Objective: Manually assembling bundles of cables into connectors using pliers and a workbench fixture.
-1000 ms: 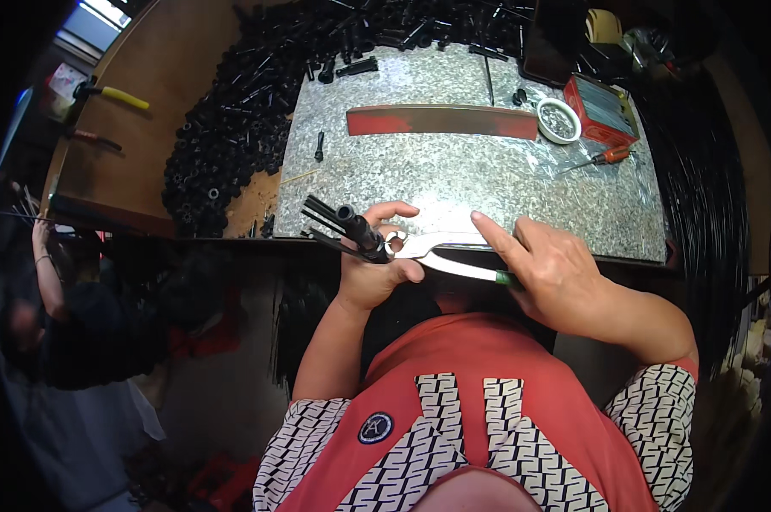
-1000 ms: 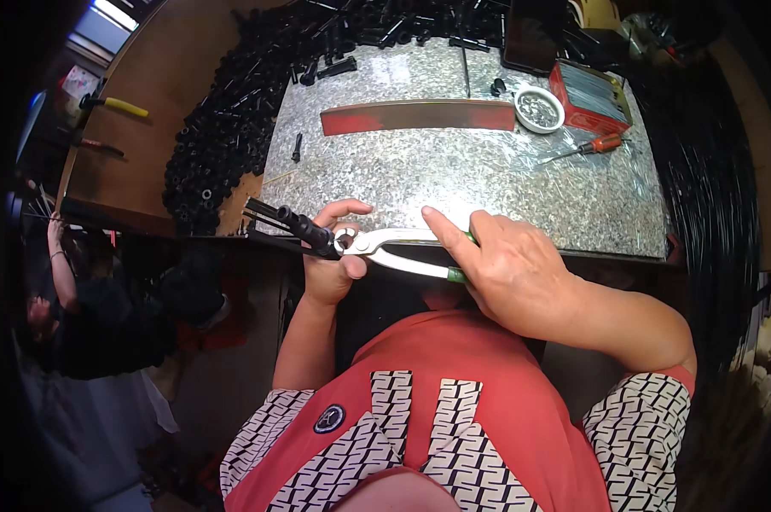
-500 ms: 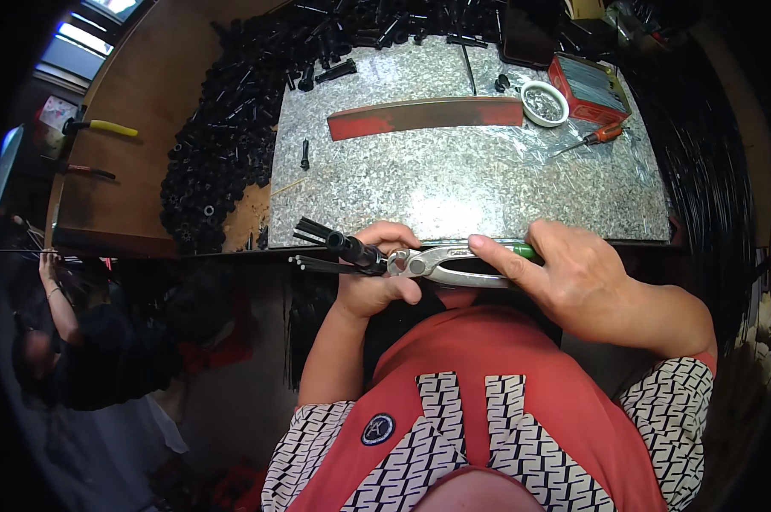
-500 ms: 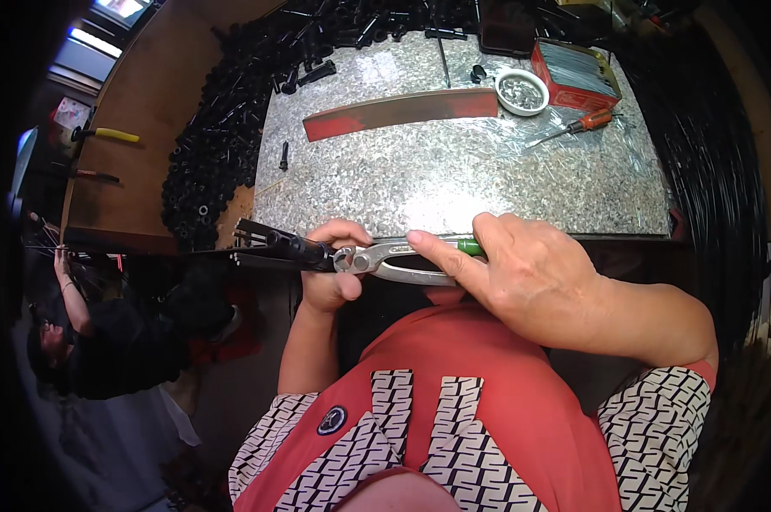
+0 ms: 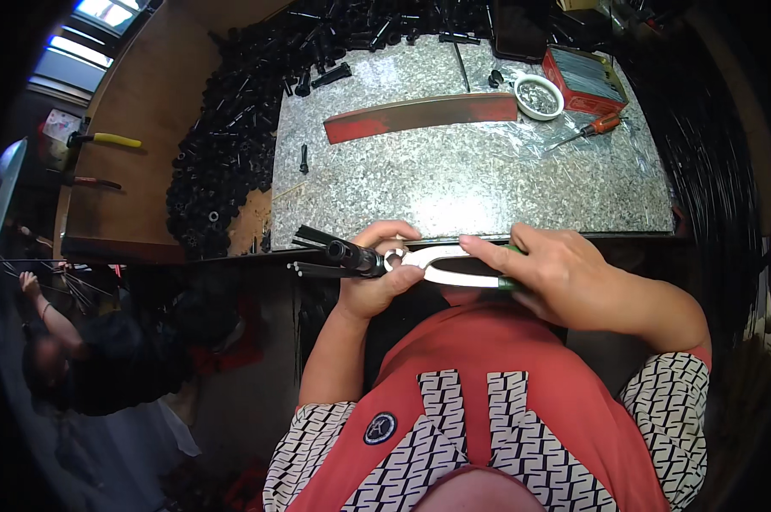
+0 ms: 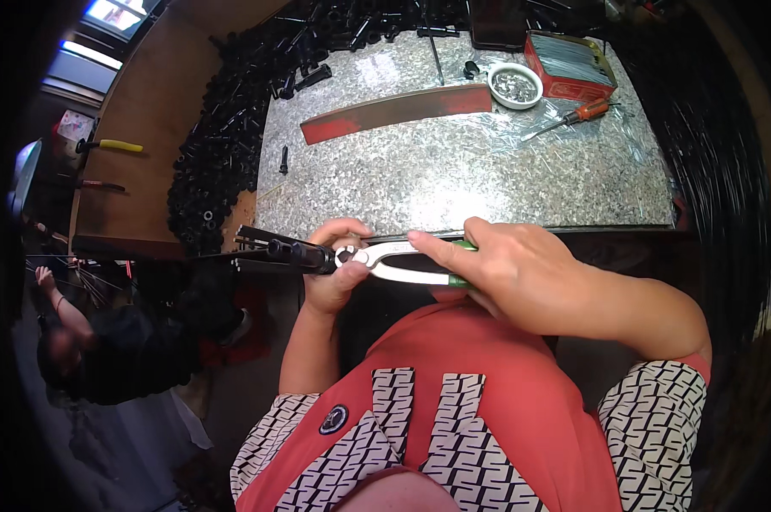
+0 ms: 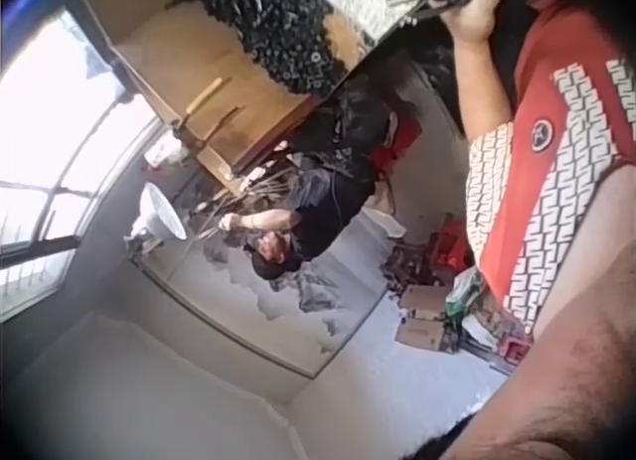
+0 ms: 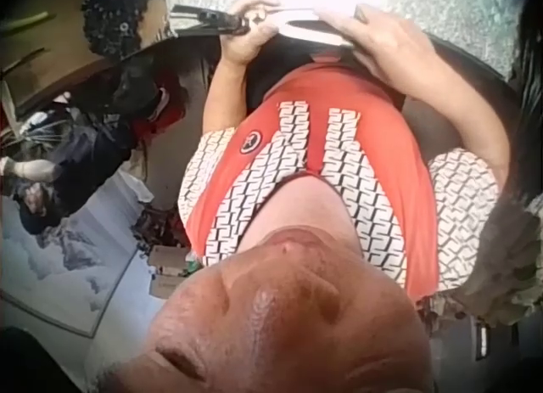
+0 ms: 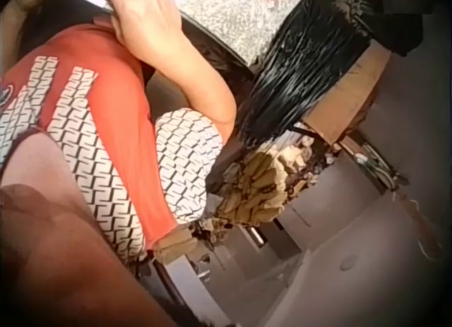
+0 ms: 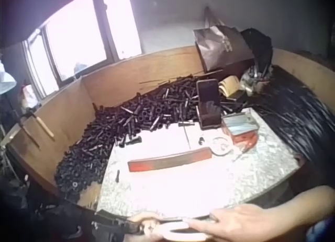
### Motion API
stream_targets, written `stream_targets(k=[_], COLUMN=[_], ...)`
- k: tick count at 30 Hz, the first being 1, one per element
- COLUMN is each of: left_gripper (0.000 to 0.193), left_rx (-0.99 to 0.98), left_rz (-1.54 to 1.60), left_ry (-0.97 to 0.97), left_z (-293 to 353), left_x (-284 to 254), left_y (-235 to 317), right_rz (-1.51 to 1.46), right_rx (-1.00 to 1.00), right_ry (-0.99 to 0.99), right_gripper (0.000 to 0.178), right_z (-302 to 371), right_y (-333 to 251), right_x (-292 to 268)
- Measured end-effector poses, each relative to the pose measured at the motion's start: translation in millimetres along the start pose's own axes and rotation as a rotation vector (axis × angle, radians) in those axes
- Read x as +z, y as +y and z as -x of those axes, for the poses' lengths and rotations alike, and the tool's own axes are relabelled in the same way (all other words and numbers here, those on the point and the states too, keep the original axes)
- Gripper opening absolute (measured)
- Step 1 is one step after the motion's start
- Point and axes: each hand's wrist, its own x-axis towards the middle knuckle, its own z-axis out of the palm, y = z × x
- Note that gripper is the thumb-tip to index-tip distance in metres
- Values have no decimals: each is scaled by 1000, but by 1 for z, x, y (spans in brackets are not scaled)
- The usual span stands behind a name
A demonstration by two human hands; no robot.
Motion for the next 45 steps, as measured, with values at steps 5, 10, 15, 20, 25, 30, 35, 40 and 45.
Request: stream_targets(k=[5,10,15,20,25,30,35,40,45], left_gripper=[93,102,92,78,78,94,42,37,75], left_rx=[189,255,363,276,75,-414,-428,-11,259], left_rz=[312,440,607,851,1111,791,150,-154,-41], left_ry=[45,284,367,471,332,66,-803,-256,64], left_z=[-3,-2,5,-5,-6,25,25,17,-14], left_x=[-26,-56,-72,-48,6,66,60,50,35], left_y=[11,43,62,73,55,44,41,71,97], right_rz=[-128,182,147,-904,-1104,-882,-760,-593,-655], right_rx=[148,288,88,18,52,-219,-45,56,168], right_ry=[-28,134,268,-193,314,571,512,174,-140], right_gripper=[71,67,47,55,110,52,24,11,25], right_z=[-5,5,14,28,33,48,43,-7,-36], right_y=[26,53,23,-1,3,-1,-10,14,4], right_x=[7,26,36,87,78,-27,-86,-3,62])
